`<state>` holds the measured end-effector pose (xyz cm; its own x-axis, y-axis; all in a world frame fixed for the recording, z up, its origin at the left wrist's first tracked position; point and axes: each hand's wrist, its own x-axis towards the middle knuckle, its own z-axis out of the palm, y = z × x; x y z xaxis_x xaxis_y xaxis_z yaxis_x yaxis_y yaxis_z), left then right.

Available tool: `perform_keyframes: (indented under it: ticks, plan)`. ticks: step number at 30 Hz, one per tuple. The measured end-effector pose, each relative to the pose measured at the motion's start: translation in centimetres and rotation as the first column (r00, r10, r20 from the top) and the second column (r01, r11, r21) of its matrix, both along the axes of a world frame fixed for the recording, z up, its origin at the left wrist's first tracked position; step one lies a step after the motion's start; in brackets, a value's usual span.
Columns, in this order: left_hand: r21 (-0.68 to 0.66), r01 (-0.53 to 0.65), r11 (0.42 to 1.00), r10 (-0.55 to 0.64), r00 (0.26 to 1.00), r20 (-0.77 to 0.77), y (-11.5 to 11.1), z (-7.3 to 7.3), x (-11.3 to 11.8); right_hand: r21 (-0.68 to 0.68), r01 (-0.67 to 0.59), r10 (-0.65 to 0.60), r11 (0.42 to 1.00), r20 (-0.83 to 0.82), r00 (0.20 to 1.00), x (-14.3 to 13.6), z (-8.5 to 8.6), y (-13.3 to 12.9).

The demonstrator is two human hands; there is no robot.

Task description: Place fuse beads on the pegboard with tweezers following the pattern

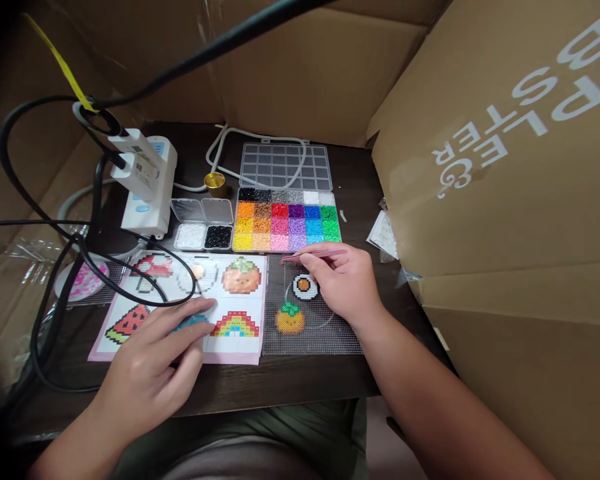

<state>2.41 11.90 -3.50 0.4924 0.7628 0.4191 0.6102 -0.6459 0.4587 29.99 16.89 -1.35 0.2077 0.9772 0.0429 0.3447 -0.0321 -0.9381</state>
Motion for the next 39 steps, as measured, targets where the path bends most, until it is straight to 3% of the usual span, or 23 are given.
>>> perform_keyframes:
  ticks: [18,31,39]
  plan:
    - [-0.014,0.01,1.0,-0.01,1.0,0.003,-0.06,-0.11,-0.08,-0.047,0.002,-0.005,0.999,-0.062,0.998,-0.12,-0.07,-0.04]
    - [-0.001,0.006,1.0,-0.006,1.0,-0.006,0.0,-0.05,-0.01,-0.021,0.062,-0.063,0.998,-0.002,0.998,0.0,0.11,0.12]
    - [-0.003,-0.009,1.0,0.009,1.0,-0.002,-0.08,-0.06,0.0,-0.009,0.058,-0.059,0.998,-0.119,0.991,0.47,-0.45,0.19]
